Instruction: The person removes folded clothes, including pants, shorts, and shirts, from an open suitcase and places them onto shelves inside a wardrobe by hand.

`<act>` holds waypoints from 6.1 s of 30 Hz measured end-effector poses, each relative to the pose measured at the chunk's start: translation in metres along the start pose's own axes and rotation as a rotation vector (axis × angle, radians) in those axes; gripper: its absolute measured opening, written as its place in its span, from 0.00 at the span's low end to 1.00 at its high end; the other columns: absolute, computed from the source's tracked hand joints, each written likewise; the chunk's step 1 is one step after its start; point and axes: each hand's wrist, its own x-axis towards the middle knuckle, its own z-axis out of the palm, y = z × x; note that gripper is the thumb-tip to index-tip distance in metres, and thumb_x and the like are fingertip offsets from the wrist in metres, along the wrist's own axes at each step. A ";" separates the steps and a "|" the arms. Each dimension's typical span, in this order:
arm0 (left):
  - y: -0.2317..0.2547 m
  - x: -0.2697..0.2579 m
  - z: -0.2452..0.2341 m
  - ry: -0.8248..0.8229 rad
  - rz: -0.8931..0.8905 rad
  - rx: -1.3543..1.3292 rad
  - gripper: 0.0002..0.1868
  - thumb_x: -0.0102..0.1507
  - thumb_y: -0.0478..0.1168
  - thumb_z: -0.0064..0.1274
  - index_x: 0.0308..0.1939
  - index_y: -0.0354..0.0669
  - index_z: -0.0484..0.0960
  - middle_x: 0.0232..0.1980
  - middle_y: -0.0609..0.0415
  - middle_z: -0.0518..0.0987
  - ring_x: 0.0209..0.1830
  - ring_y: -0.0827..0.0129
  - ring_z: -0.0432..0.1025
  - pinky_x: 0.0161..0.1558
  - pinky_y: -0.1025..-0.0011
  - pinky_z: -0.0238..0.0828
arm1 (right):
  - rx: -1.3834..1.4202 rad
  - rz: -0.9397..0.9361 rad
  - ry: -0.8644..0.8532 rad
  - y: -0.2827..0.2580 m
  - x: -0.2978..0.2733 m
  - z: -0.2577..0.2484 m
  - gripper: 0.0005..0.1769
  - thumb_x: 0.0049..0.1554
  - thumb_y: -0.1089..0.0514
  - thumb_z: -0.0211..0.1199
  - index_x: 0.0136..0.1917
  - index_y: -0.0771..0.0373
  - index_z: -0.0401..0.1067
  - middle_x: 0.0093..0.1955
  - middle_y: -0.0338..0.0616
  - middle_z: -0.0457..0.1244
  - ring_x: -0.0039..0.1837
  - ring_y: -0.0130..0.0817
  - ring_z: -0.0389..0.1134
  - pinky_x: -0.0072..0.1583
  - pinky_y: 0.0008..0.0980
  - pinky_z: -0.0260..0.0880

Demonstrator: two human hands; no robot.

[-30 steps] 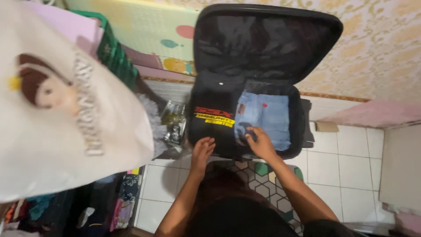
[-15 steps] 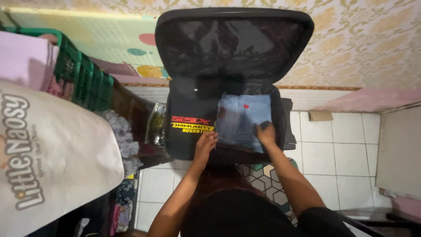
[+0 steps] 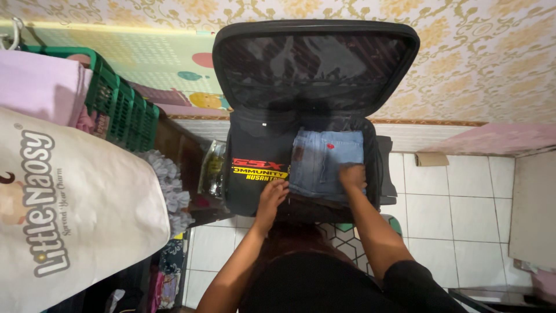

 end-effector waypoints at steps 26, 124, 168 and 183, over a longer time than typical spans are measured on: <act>-0.080 0.044 0.028 -0.153 0.196 0.272 0.16 0.69 0.39 0.51 0.58 0.35 0.77 0.56 0.49 0.82 0.57 0.68 0.75 0.60 0.72 0.70 | -0.055 0.031 -0.246 0.037 -0.003 -0.014 0.46 0.48 0.35 0.68 0.67 0.71 0.68 0.65 0.66 0.64 0.68 0.58 0.66 0.67 0.49 0.66; 0.101 0.070 -0.179 0.137 0.237 0.379 0.29 0.63 0.35 0.52 0.69 0.33 0.71 0.60 0.49 0.81 0.58 0.65 0.75 0.61 0.68 0.69 | 0.694 -0.343 -0.464 -0.025 -0.067 -0.208 0.19 0.49 0.60 0.65 0.54 0.68 0.76 0.47 0.45 0.70 0.46 0.35 0.71 0.50 0.33 0.73; 0.235 0.004 -0.194 0.330 0.443 0.550 0.10 0.58 0.31 0.57 0.43 0.35 0.85 0.34 0.59 0.83 0.29 0.81 0.71 0.32 0.78 0.67 | 0.091 -1.071 -0.694 -0.155 -0.213 0.092 0.41 0.65 0.39 0.56 0.78 0.70 0.53 0.82 0.65 0.44 0.83 0.56 0.44 0.78 0.48 0.43; 0.089 0.037 0.020 0.111 0.723 0.995 0.22 0.57 0.46 0.62 0.52 0.40 0.80 0.40 0.43 0.82 0.39 0.46 0.78 0.41 0.54 0.75 | 0.925 -0.434 -0.574 -0.078 -0.111 0.035 0.13 0.66 0.55 0.54 0.57 0.61 0.74 0.50 0.39 0.69 0.52 0.28 0.70 0.53 0.28 0.71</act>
